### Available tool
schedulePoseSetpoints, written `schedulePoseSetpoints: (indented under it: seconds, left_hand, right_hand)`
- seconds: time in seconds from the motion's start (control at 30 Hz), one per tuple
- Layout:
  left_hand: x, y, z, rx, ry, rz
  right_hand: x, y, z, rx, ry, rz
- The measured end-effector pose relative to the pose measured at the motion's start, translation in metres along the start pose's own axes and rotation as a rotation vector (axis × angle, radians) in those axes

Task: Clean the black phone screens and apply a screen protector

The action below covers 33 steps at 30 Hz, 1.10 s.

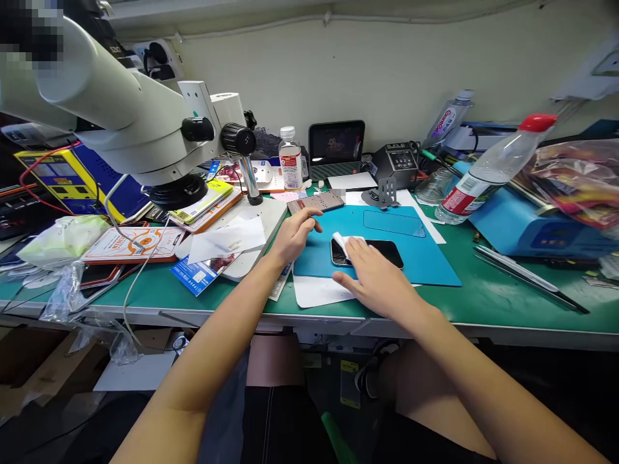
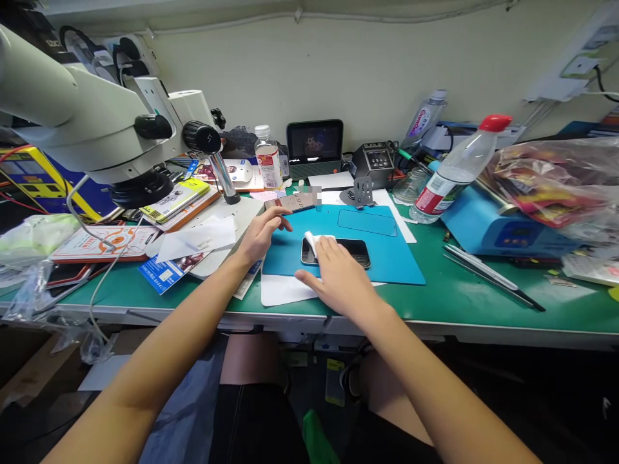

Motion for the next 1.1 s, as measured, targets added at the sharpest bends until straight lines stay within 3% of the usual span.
schedulePoseSetpoints:
  seconds: [0.1, 0.23, 0.5, 0.63, 0.73, 0.9, 1.0, 1.1]
  left_hand:
    - [-0.002, 0.0, -0.002, -0.025, -0.006, 0.035]
    - [-0.005, -0.007, -0.004, 0.0, -0.029, 0.129]
    - [-0.009, -0.024, -0.001, 0.123, -0.041, 0.259]
    - [-0.007, -0.029, -0.003, 0.2, -0.039, 0.281]
    - [-0.007, -0.033, -0.004, 0.248, -0.038, 0.287]
    - [-0.008, -0.036, -0.005, 0.302, -0.027, 0.274]
    - [-0.008, -0.038, -0.006, 0.322, -0.013, 0.268]
    - [-0.007, -0.04, -0.008, 0.341, -0.009, 0.263]
  right_hand:
    - [0.016, 0.005, 0.006, -0.048, -0.033, -0.017]
    - [0.021, 0.004, -0.014, -0.1, -0.018, -0.047]
    - [0.016, 0.0, 0.017, -0.03, -0.072, -0.01]
    - [0.032, -0.002, 0.0, -0.044, -0.022, 0.008]
    - [0.028, -0.004, -0.017, -0.034, 0.047, 0.009]
    - [0.004, 0.0, 0.004, -0.02, -0.08, -0.022]
    - [0.016, 0.0, 0.014, -0.001, -0.088, -0.002]
    - [0.029, -0.002, -0.003, 0.002, -0.013, 0.031]
Point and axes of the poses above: each hand's wrist, its own z-axis towards the middle knuckle, its own y-axis out of the back of the hand, x = y × z, the point moved 8 cm from there along z, towards the middle knuckle, and after that the axes turned 2 degrees about x, right-handed, at the moved point
